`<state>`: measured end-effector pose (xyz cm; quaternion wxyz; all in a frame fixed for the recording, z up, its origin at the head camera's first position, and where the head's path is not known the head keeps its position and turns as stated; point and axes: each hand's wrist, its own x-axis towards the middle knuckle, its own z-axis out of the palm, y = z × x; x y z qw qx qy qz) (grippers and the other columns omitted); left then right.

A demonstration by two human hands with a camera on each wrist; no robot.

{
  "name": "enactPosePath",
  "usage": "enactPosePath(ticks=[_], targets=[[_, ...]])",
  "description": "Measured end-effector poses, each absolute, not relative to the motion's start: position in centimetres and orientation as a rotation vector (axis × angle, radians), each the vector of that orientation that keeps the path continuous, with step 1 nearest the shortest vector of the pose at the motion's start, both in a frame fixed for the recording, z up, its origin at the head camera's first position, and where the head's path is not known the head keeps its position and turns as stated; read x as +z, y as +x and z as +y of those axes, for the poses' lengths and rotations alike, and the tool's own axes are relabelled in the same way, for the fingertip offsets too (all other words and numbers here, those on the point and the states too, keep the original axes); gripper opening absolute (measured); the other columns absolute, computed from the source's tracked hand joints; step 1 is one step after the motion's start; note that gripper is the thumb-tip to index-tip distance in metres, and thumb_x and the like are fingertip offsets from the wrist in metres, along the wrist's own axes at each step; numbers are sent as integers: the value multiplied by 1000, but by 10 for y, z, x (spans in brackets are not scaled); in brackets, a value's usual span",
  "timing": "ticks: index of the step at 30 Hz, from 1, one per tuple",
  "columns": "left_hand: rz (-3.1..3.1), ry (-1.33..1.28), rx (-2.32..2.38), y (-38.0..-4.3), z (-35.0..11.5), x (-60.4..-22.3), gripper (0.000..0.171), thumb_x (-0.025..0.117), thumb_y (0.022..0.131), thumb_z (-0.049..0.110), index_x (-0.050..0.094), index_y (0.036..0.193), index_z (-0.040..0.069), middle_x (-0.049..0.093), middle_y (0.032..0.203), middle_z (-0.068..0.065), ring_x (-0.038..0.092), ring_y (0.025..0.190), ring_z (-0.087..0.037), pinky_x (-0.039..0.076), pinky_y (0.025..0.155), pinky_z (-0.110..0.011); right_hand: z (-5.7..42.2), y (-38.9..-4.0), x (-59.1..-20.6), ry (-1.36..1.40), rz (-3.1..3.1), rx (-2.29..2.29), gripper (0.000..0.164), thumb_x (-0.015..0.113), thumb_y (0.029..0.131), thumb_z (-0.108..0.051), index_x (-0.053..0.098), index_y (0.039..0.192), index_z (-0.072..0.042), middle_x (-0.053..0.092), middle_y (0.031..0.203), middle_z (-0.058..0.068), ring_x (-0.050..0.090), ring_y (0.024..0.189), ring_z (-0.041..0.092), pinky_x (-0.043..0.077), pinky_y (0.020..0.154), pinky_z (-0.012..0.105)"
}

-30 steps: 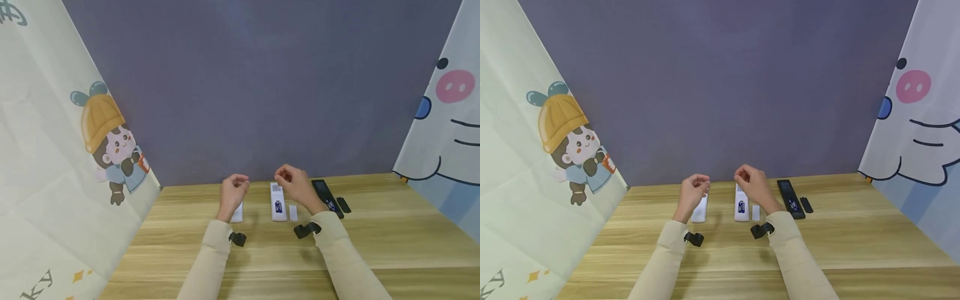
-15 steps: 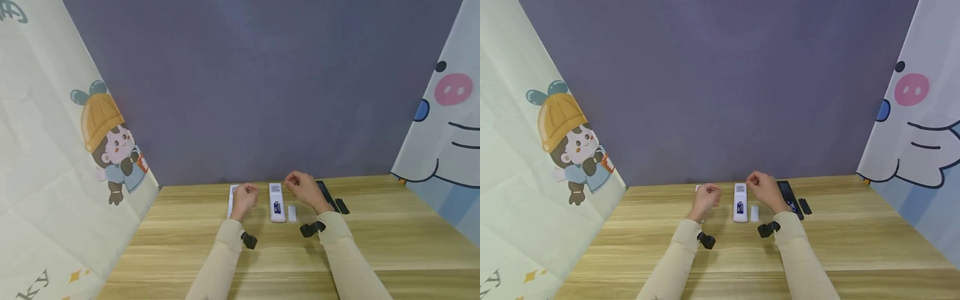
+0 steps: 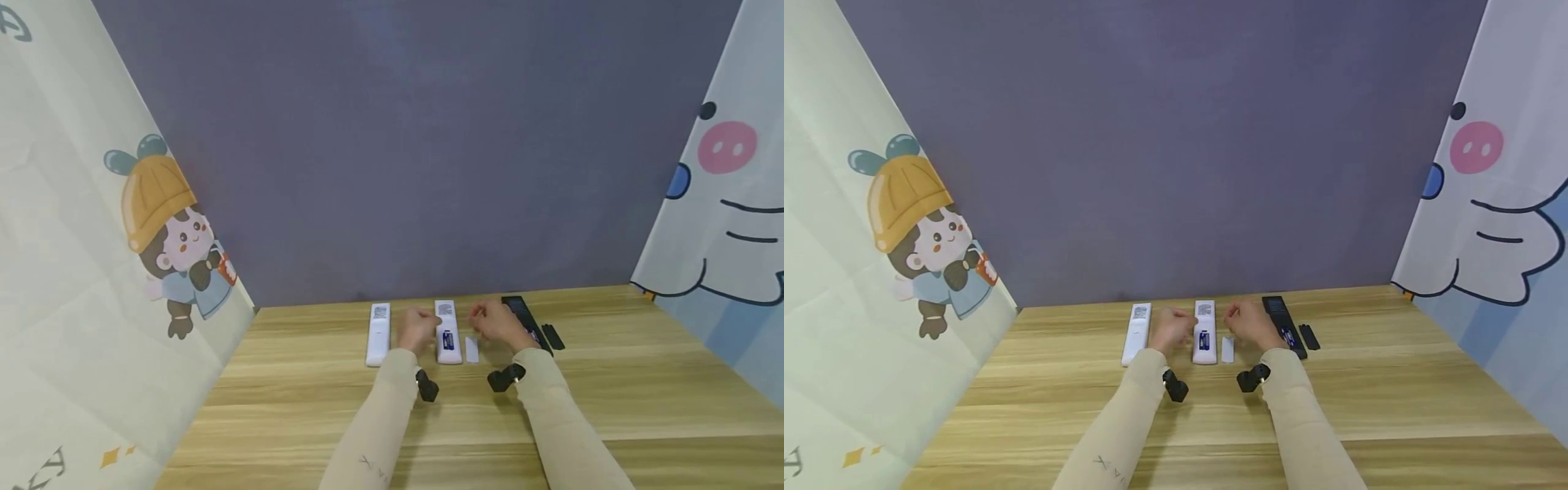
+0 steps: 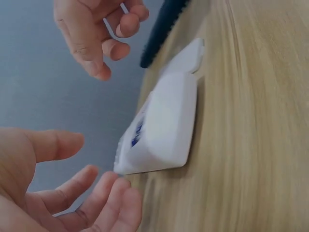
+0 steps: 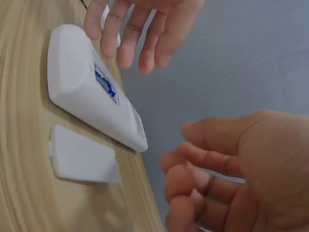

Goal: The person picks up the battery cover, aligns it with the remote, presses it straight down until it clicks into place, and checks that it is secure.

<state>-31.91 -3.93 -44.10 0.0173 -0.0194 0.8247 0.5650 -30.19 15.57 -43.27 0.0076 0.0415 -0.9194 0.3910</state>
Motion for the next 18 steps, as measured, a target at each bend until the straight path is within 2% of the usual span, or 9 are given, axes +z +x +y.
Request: enactPosePath(ticks=[3,6,10,18], targets=[[2617,-74,1692,-321,-31,-443,19,78,83,15,77,98,5,72,82,-5,50,51,-10,40,44,-21,157,-302,-437,146,-2886,1228,17,60,99,-13,66,109,0,69,87,13,62,61,20,50,58,30],[2708,-87,1603,-327,-24,-444,14,79,81,17,75,83,4,66,69,-1,48,53,-11,37,46,-23,160,-308,-438,192,-2911,1202,13,61,97,-10,67,104,-1,66,75,8,58,56,17,48,57,29],[2773,-108,1525,-331,-17,-442,22,79,80,19,66,68,7,58,62,-1,49,55,-15,39,47,-26,163,-315,-438,196,-3010,1146,10,63,96,-13,67,97,-3,57,62,2,52,52,14,44,56,28],[2901,-179,1372,-342,1,-443,23,83,78,25,68,73,8,66,67,-3,57,59,-16,44,50,-26,171,-328,-442,153,-3094,1095,13,71,93,-13,64,91,-2,64,75,7,57,58,15,46,54,27]])
